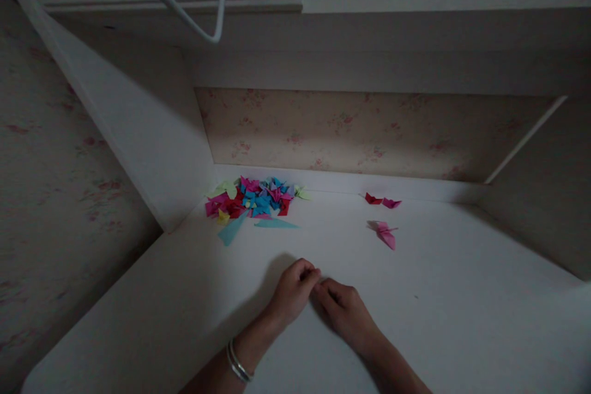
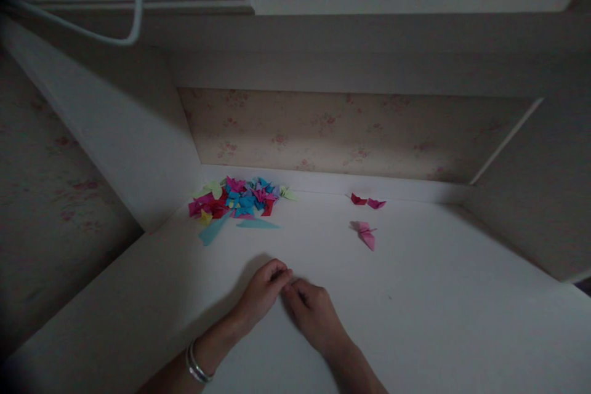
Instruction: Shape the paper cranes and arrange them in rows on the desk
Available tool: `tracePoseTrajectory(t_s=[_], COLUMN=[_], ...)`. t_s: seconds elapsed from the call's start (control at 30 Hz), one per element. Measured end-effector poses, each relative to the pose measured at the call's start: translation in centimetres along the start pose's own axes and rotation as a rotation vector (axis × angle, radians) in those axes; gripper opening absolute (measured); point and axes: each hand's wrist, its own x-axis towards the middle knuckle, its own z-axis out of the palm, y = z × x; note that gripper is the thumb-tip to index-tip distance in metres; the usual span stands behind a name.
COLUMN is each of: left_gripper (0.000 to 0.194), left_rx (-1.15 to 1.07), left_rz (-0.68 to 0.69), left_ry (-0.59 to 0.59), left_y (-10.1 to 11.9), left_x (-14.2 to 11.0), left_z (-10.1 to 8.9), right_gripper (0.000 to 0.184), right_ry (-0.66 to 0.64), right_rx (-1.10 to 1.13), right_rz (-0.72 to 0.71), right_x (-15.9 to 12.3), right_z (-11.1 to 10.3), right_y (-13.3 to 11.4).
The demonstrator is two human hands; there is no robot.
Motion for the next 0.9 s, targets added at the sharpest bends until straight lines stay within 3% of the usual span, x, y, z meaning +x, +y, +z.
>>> tracePoseTrajectory(t_s=[0.9], left_gripper=[0.018], left_rx=[-0.025], left_rz=[-0.007], left_ry=[-0.009], left_y=[0.28], left_x=[-0.09], left_z=[-0.04], right_gripper=[0.042], right_ry=[-0.007], right_rx=[-0.008], right_rz=[-0.013], right_x=[-0.02], right_z=[-0.12], right_y=[-0.48])
